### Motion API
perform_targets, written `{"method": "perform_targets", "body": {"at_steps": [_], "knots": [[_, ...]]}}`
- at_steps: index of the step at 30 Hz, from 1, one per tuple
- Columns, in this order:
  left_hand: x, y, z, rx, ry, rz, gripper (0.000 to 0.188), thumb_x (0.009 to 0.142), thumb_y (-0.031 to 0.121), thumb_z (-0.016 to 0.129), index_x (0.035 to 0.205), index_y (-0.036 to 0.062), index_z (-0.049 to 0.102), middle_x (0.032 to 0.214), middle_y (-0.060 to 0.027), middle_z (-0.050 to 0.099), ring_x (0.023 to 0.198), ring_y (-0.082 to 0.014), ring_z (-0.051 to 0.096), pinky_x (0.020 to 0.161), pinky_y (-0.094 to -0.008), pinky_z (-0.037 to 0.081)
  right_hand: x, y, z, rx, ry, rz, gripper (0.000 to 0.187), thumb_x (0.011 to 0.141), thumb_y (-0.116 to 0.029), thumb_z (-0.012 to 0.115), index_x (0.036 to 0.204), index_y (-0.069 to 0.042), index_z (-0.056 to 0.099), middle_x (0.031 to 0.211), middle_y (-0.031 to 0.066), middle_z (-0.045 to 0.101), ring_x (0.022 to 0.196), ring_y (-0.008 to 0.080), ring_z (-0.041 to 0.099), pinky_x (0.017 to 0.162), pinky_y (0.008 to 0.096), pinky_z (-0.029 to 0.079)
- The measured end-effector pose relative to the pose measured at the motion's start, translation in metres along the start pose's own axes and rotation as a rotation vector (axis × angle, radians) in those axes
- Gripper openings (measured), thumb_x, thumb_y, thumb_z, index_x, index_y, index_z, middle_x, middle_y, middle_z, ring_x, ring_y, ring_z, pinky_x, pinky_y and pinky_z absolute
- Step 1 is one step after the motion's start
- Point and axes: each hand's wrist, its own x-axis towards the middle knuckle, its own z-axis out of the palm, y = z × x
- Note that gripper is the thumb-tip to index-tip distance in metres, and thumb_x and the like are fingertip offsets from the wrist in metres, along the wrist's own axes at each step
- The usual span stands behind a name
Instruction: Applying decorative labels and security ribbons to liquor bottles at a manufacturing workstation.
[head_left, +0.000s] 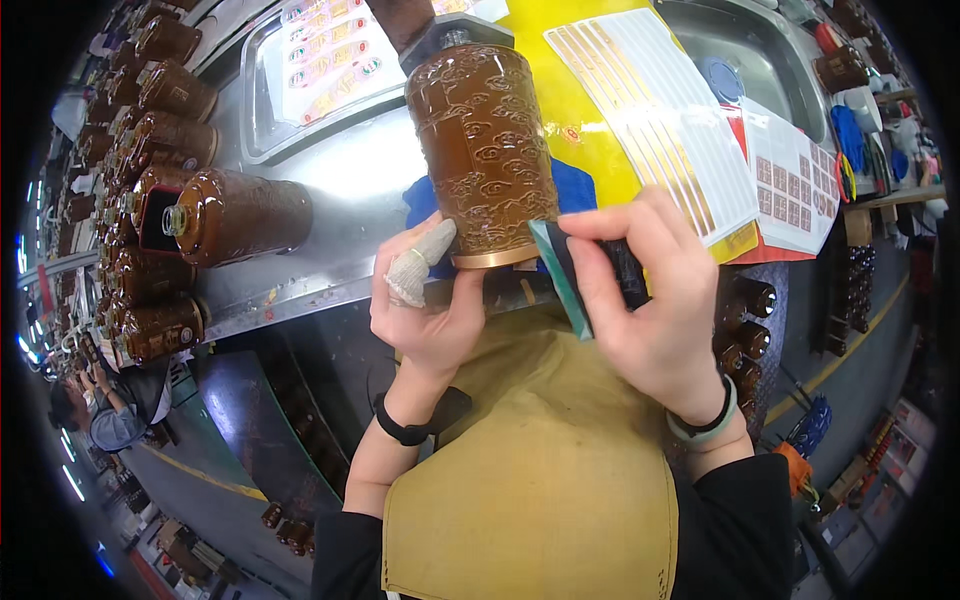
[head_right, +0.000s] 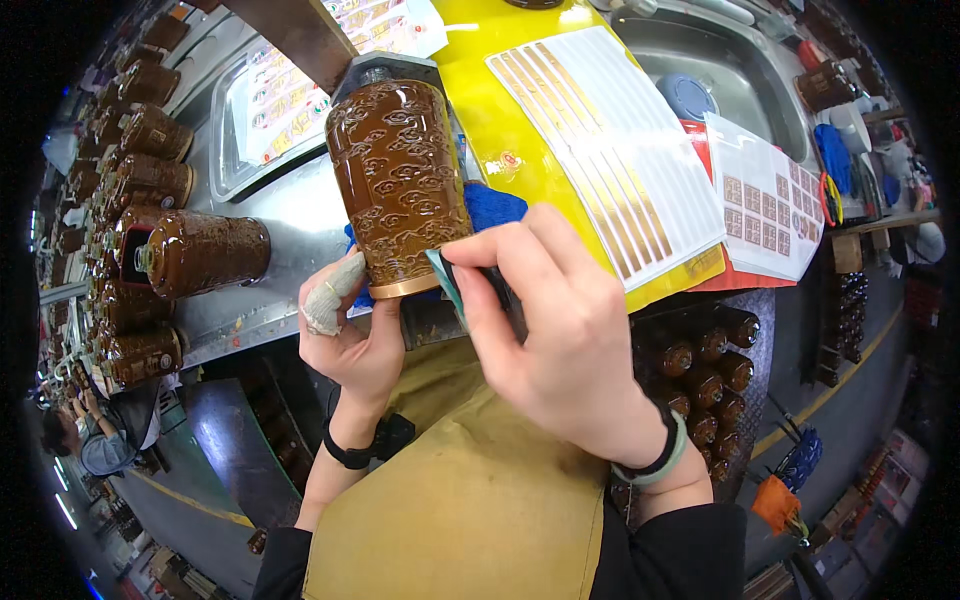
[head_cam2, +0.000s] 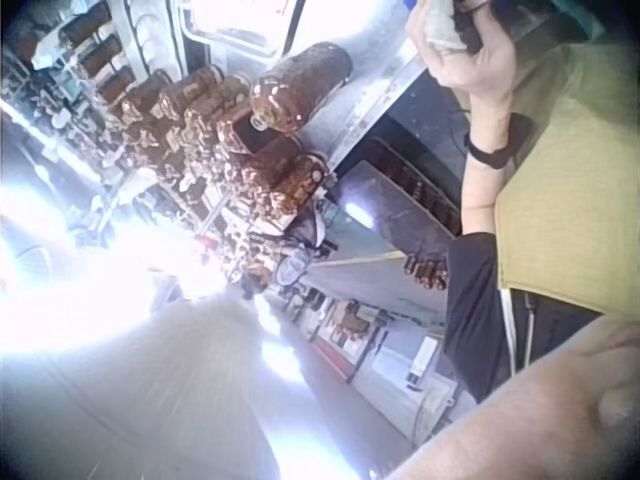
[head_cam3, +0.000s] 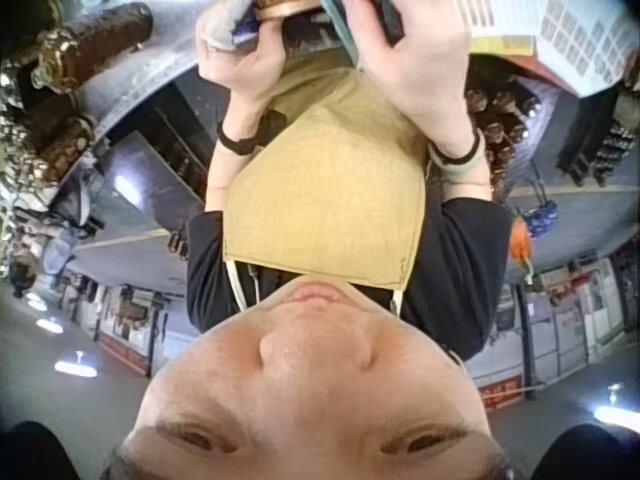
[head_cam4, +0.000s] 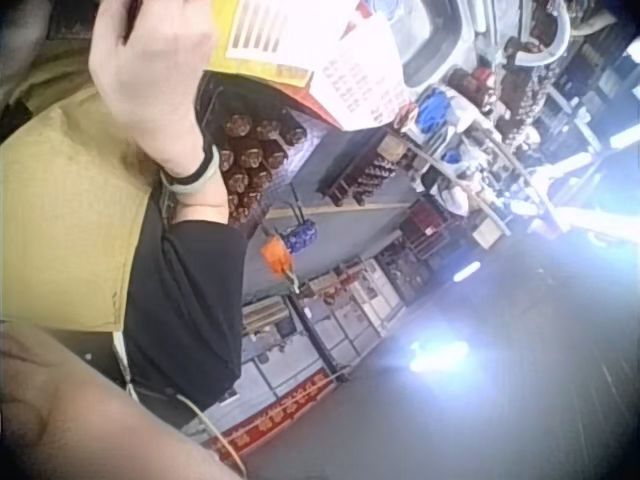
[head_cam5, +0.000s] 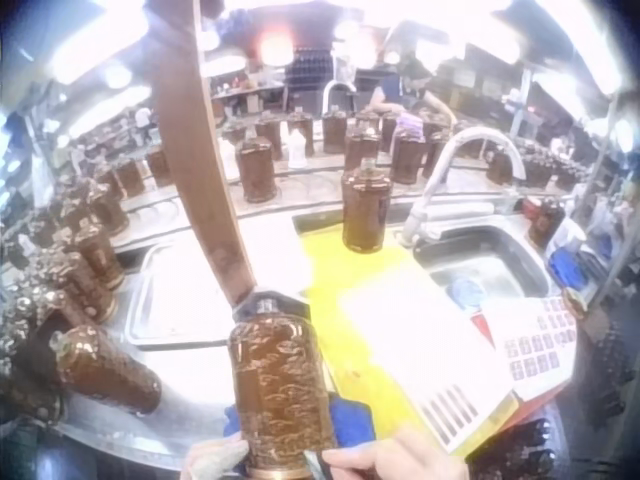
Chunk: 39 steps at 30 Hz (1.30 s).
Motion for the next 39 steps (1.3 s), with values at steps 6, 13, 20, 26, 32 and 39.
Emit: {"method": "perform_targets", "body": {"at_steps": [6, 13, 20, 26, 32, 39], "knots": [[-0.008, -0.007, -0.004, -0.033, -0.001, -0.093, 0.040, 0.076, -0.005, 0.082, 0.114, -0.0050, 0.071, 0.113, -0.0162, 0.071, 0.100, -0.0228, 0.070, 0.084, -0.0300, 0.056, 0.024, 0.017, -0.022, 0.064, -0.053, -0.122, 0.030, 0.081, 0.001, 0.078, 0.110, -0.001, 0.071, 0.093, 0.0097, 0.067, 0.083, 0.0210, 0.063, 0.074, 0.0309, 0.050], [-0.005, -0.007, -0.001, -0.006, 0.001, -0.056, 0.038, 0.076, -0.005, 0.081, 0.113, -0.0051, 0.071, 0.112, -0.0154, 0.072, 0.099, -0.0227, 0.071, 0.083, -0.0296, 0.056, 0.050, 0.025, -0.006, -0.040, -0.035, -0.357, 0.027, 0.073, 0.003, 0.081, 0.097, -0.003, 0.073, 0.088, 0.0071, 0.071, 0.079, 0.0244, 0.060, 0.072, 0.0340, 0.049], [-0.001, -0.003, 0.000, 0.073, -0.080, -0.038, 0.046, 0.080, -0.012, 0.076, 0.124, -0.0066, 0.063, 0.120, -0.0155, 0.065, 0.110, -0.0251, 0.068, 0.097, -0.0368, 0.056, 0.053, 0.025, -0.004, 0.010, -0.020, -0.295, 0.024, 0.073, 0.006, 0.080, 0.094, -0.003, 0.073, 0.087, 0.0079, 0.070, 0.082, 0.0235, 0.062, 0.073, 0.0318, 0.051], [0.014, 0.020, -0.001, 0.184, -0.089, 0.145, 0.043, 0.074, -0.011, 0.080, 0.114, -0.0010, 0.072, 0.116, -0.0134, 0.070, 0.106, -0.0292, 0.068, 0.096, -0.0376, 0.053, 0.052, 0.054, -0.025, 0.392, -0.004, 0.076, 0.018, 0.100, -0.004, 0.061, 0.117, 0.000, 0.059, 0.102, 0.0069, 0.064, 0.097, 0.0126, 0.060, 0.090, 0.0274, 0.048], [0.030, 0.027, 0.006, 0.283, -0.144, 0.255, 0.052, 0.068, 0.002, 0.086, 0.118, 0.0032, 0.071, 0.122, -0.0107, 0.067, 0.111, -0.0328, 0.062, 0.098, -0.0454, 0.050, 0.031, 0.071, -0.038, 0.086, -0.233, 0.183, 0.030, 0.091, -0.023, 0.076, 0.107, -0.004, 0.059, 0.090, 0.0110, 0.058, 0.083, 0.0247, 0.059, 0.079, 0.0362, 0.049], [0.041, 0.017, -0.005, 0.398, -0.224, 0.244, 0.062, 0.069, 0.011, 0.085, 0.127, 0.0000, 0.065, 0.130, -0.0140, 0.065, 0.120, -0.0332, 0.060, 0.108, -0.0509, 0.040, 0.023, 0.187, -0.114, -0.392, -0.126, 0.326, 0.021, 0.084, -0.004, 0.067, 0.104, -0.008, 0.073, 0.102, 0.0171, 0.064, 0.098, 0.0382, 0.064, 0.088, 0.0432, 0.052]]}}
